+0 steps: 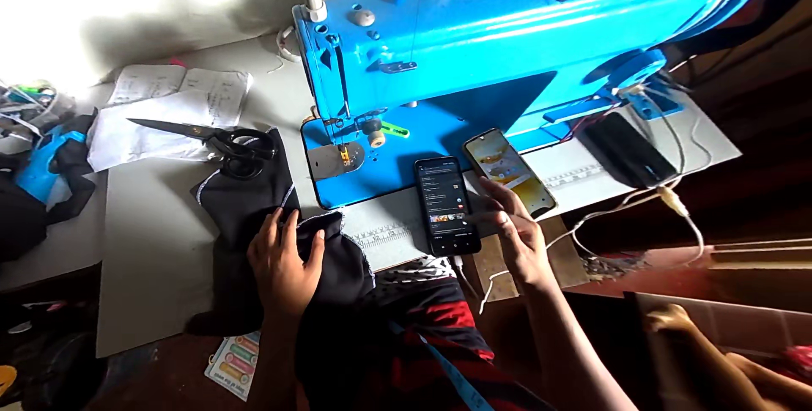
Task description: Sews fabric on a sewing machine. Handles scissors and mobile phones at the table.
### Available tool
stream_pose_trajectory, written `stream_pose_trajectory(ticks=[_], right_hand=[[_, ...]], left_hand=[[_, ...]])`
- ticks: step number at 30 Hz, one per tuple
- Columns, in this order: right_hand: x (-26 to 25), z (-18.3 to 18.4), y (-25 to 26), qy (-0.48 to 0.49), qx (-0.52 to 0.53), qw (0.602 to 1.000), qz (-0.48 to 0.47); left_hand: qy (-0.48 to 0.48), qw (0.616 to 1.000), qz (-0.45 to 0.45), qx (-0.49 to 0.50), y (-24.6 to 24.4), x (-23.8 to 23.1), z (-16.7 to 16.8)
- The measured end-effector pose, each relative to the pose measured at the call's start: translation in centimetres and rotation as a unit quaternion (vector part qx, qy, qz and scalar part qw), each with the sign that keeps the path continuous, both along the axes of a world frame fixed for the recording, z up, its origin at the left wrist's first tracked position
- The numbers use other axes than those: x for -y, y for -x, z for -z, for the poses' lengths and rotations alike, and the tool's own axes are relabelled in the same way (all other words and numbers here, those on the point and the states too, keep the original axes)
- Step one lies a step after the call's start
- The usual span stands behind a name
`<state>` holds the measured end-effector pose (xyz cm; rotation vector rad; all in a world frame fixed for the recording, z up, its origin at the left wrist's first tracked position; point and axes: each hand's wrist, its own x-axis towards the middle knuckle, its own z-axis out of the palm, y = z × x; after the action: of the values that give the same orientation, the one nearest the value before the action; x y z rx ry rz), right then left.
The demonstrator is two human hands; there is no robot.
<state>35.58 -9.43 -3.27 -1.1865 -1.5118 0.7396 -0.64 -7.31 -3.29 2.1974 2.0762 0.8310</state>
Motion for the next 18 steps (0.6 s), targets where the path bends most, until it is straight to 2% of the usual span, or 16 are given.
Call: stream_pose_trajectory(ticks=[3, 6, 8, 18], right_hand=[[-0.1, 0.1, -0.1, 0.0, 0.051, 0.998, -0.036], [-0.2, 0.3, 0.6, 0.013, 0.162, 0.987, -0.001], [-0.3, 0.2, 0.9, 0.022, 0.183, 0.983, 0.027], [0.0, 0.2, 0.3, -0.011, 0.043, 0.999, 0.027]], left_hand=[[0.001, 1.0, 0.001, 0.004, 0.0, 0.0, 0.0], [0.004, 1.0, 0.002, 0.005, 0.0, 0.0, 0.0], [0.002, 1.0, 0.001, 0.004, 0.0, 0.0, 0.0], [0.002, 1.0, 0.001, 0.005, 0.0, 0.0, 0.1]])
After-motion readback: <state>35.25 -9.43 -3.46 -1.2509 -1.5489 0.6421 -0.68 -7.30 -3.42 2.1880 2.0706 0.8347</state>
